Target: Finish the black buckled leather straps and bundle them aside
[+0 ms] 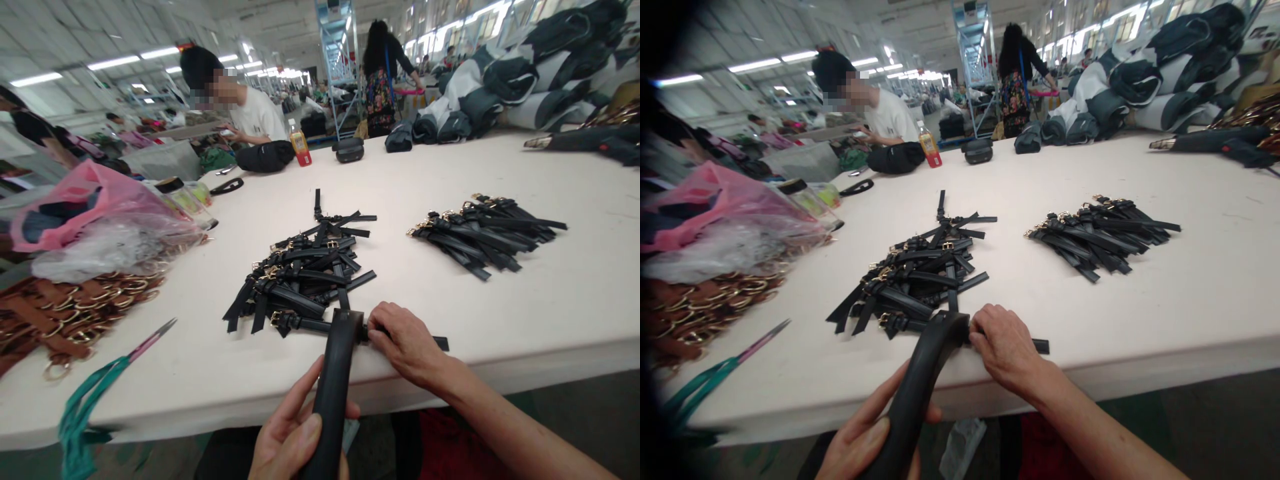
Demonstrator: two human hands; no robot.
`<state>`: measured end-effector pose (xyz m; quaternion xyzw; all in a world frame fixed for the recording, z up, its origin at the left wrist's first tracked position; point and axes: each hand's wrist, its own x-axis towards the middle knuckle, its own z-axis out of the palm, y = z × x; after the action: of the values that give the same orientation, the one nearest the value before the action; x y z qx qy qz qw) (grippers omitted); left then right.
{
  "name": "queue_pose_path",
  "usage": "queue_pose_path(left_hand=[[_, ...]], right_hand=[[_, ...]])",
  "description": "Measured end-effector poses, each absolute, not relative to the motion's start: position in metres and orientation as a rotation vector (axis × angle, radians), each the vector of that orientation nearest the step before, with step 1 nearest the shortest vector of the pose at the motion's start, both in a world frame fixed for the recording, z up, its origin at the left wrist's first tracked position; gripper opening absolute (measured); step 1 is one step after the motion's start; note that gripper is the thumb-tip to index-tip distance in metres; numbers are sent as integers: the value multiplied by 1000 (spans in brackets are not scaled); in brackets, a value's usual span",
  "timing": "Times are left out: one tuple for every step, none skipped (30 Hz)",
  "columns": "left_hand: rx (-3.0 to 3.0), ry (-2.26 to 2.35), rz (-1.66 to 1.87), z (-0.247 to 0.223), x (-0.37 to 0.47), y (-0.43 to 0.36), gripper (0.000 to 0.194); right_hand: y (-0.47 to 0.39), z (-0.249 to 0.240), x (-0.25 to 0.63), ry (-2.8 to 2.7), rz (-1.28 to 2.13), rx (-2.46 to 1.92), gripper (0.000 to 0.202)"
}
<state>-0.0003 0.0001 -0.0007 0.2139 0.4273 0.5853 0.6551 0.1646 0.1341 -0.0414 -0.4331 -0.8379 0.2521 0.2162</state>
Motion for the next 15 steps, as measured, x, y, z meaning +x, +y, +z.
queue_pose_path(left_hand=[[481, 960, 1329, -1, 0, 0, 38], [477, 956, 1329, -1, -1, 0, 37], [475, 958, 1327, -1, -1, 0, 38], [473, 961, 1324, -1, -1, 0, 39], [471, 963, 1319, -1, -1, 0, 41], [467, 965, 1316, -2, -1, 0, 43], [462, 965, 1313, -2, -1, 0, 45], [455, 965, 1309, -2, -2, 0, 47], [447, 968, 1306, -2, -2, 0, 49], [439, 974, 1305, -2, -2, -1, 49], [434, 983, 1308, -2, -2, -1, 49], [432, 988, 1314, -2, -3, -2, 48], [432, 991, 1322, -2, -3, -2, 47], [434, 991, 1332, -2, -3, -2, 46], [438, 987, 1339, -1, -3, -3, 44]], right_hand=[[134, -42, 163, -2336, 663, -1227, 8], [134, -43, 161, -2351, 620, -1258, 8], [135, -44, 159, -2363, 574, -1292, 9], [135, -44, 157, -2371, 531, -1326, 9], [136, -45, 155, -2376, 496, -1358, 9], [136, -46, 153, -2377, 467, -1385, 9], [137, -47, 151, -2379, 443, -1407, 9], [138, -47, 150, -2384, 420, -1425, 8], [138, -47, 149, -2391, 395, -1440, 8], [138, -47, 147, -2397, 366, -1456, 9], [138, -46, 146, -2404, 334, -1469, 9], [138, -46, 145, -2412, 301, -1475, 11], [137, -46, 144, -2419, 270, -1476, 12], [137, -46, 144, -2425, 247, -1471, 13], [137, -46, 144, -2426, 235, -1464, 14]])
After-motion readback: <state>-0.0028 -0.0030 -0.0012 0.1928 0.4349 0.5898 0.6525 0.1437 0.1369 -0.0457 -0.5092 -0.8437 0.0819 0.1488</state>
